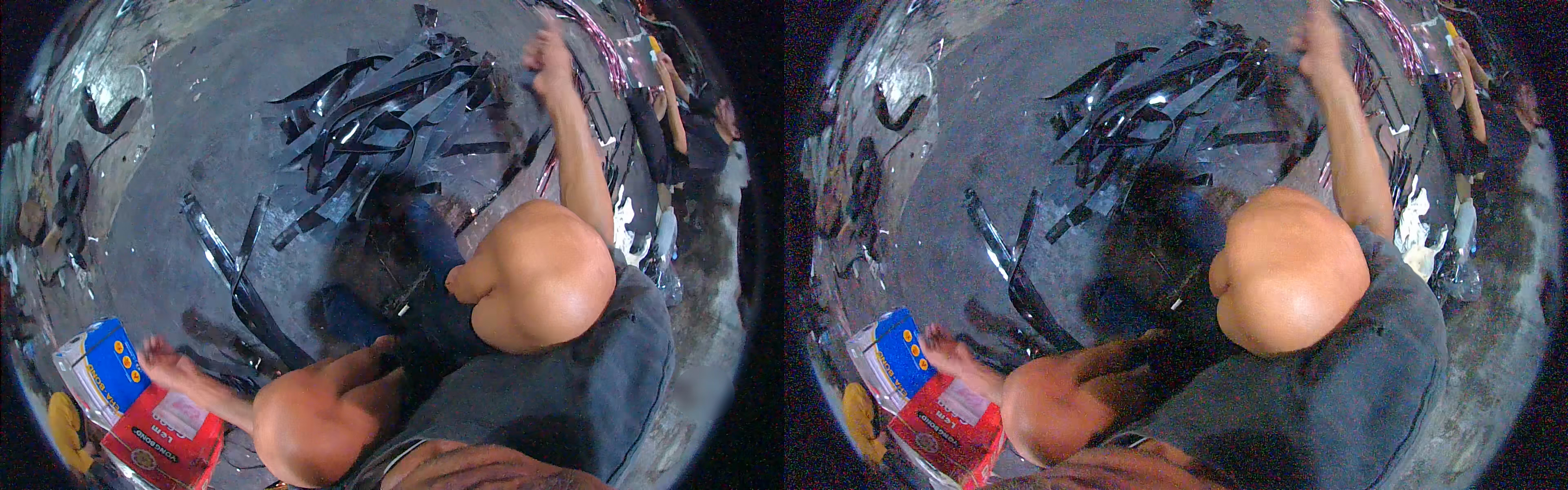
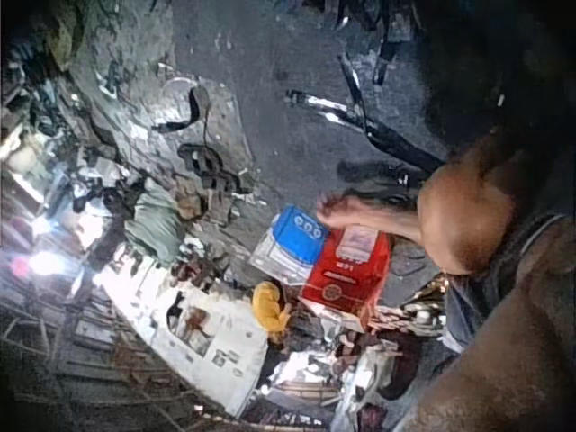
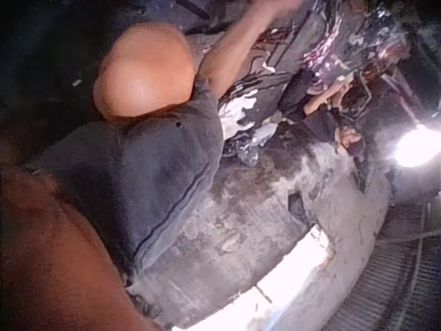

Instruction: The person sits on the floor and repeatedly picks up black strips of material, tearing them into smaller pieces by hand and placing them into a pile.

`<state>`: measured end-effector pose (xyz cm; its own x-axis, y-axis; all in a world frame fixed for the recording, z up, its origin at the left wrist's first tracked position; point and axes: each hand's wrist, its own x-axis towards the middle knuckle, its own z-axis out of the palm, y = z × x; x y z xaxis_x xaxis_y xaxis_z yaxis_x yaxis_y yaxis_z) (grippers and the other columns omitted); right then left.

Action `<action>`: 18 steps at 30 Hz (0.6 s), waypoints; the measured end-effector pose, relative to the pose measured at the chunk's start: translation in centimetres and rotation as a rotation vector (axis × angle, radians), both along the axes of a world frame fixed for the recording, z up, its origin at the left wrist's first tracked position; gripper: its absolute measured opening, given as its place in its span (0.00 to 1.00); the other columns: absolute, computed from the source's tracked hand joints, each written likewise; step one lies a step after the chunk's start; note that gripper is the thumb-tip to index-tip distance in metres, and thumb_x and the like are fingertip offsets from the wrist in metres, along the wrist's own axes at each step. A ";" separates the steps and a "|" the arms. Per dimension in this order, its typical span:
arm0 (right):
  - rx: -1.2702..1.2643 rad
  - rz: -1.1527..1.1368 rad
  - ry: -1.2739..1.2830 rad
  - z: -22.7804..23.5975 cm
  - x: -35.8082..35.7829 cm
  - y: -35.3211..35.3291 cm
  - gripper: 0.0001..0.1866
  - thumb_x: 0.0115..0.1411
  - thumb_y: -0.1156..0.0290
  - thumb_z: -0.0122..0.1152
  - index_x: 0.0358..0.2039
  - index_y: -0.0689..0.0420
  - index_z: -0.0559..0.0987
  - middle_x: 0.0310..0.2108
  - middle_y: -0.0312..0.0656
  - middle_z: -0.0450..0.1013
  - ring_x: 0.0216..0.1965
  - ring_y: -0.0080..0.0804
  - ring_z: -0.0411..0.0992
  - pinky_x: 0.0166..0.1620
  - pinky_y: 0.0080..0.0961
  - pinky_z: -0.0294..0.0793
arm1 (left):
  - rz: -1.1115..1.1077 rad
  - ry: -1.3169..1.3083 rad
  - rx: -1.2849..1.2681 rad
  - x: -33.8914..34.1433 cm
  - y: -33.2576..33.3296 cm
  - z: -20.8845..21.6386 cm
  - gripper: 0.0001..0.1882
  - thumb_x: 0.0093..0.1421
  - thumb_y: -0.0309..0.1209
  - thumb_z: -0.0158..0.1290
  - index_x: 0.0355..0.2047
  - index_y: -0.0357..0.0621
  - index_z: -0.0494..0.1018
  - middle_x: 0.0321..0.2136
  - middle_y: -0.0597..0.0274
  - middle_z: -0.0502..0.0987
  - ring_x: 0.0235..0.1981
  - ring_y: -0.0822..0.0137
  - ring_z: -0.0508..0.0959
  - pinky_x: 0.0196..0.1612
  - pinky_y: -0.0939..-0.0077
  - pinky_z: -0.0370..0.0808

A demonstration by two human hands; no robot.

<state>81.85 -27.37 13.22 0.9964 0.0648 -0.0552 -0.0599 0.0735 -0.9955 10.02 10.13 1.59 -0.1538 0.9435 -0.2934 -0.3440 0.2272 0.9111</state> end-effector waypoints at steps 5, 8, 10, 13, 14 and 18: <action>-0.155 1.650 0.447 -0.1 -17.6 9.8 0.21 0.55 0.58 0.61 0.46 0.55 0.78 0.18 0.25 0.61 0.18 0.14 0.58 0.20 0.18 0.59 | -0.851 0.221 0.292 24.8 -10.7 10.0 0.11 0.61 0.33 0.50 0.32 0.36 0.73 0.29 0.59 0.74 0.32 0.68 0.75 0.38 0.74 0.72; 0.026 2.054 0.415 5.1 -23.8 10.5 0.29 0.37 0.74 0.72 0.44 0.60 0.75 0.26 0.34 0.71 0.28 0.23 0.69 0.31 0.24 0.67 | -1.203 0.068 0.260 30.1 -14.7 8.9 0.12 0.63 0.32 0.49 0.26 0.36 0.73 0.25 0.61 0.74 0.26 0.72 0.73 0.32 0.78 0.68; 0.194 2.148 -0.030 7.7 -25.0 12.2 0.20 0.46 0.70 0.69 0.41 0.59 0.76 0.30 0.39 0.74 0.32 0.31 0.73 0.34 0.27 0.72 | -1.256 -0.058 0.186 30.8 -16.3 7.8 0.10 0.61 0.28 0.51 0.23 0.38 0.72 0.24 0.66 0.73 0.24 0.77 0.69 0.28 0.82 0.63; 0.149 2.069 -0.560 10.1 -25.9 13.8 0.18 0.49 0.70 0.67 0.40 0.60 0.76 0.31 0.41 0.75 0.33 0.33 0.73 0.35 0.28 0.73 | -1.287 0.024 0.071 30.9 -17.6 6.8 0.11 0.60 0.30 0.52 0.21 0.39 0.71 0.23 0.69 0.71 0.22 0.81 0.62 0.27 0.83 0.58; 0.130 2.062 -0.628 10.1 -26.0 14.5 0.18 0.49 0.70 0.67 0.40 0.60 0.76 0.31 0.40 0.74 0.32 0.32 0.73 0.35 0.27 0.73 | -1.298 0.073 0.095 30.7 -17.4 6.5 0.12 0.60 0.30 0.52 0.21 0.39 0.70 0.23 0.67 0.72 0.22 0.80 0.65 0.27 0.82 0.60; 0.112 2.052 -0.755 10.8 -26.8 14.9 0.18 0.49 0.70 0.67 0.41 0.60 0.75 0.30 0.39 0.73 0.31 0.31 0.72 0.35 0.26 0.72 | -1.188 -0.010 0.132 30.0 -17.7 7.0 0.13 0.61 0.30 0.51 0.20 0.39 0.69 0.23 0.60 0.73 0.24 0.71 0.73 0.29 0.79 0.66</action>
